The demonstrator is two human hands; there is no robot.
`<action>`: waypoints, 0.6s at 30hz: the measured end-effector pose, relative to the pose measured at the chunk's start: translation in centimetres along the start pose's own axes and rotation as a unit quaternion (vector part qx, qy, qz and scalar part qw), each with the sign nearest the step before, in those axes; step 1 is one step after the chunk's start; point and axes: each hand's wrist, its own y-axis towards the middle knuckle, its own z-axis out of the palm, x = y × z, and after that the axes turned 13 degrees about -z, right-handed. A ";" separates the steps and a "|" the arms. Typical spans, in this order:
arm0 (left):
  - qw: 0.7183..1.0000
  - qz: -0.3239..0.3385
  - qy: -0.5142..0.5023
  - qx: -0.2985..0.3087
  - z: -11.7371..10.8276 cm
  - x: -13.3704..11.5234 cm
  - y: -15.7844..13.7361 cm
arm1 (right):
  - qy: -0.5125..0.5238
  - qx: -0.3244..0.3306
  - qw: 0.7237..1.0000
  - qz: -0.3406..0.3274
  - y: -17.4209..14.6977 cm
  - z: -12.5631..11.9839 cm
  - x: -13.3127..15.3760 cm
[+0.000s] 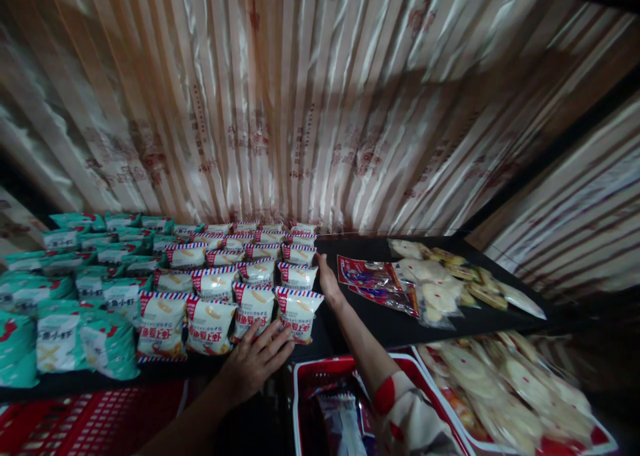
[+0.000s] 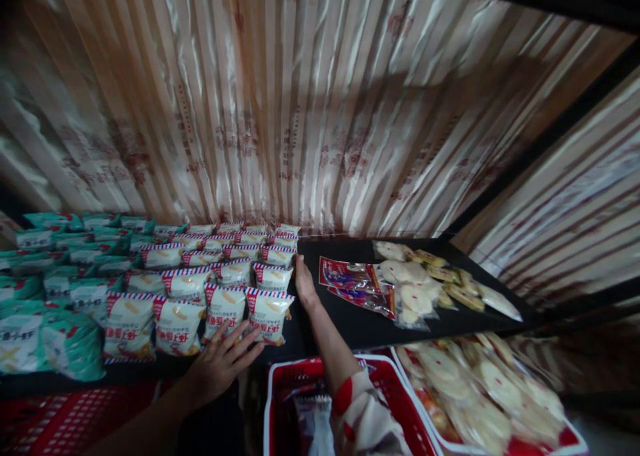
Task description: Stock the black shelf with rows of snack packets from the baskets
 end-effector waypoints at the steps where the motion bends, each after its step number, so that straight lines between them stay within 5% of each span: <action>1: 1.000 0.000 0.000 0.002 0.0 0.0 0.0 | -0.009 0.014 1.000 -0.005 0.0 0.1 0.0; 4: 1.000 -0.006 -0.005 0.007 0.1 -0.1 -0.1 | -0.026 0.029 0.999 -0.028 -0.1 0.2 0.0; 9: 1.000 -0.003 0.003 0.011 0.1 -0.2 0.0 | -0.064 -0.040 0.995 -0.063 0.9 -0.2 -0.4; 18: 1.000 -0.011 -0.009 0.026 0.4 -0.1 -0.1 | 0.002 -0.049 0.999 0.000 6.9 0.4 -0.8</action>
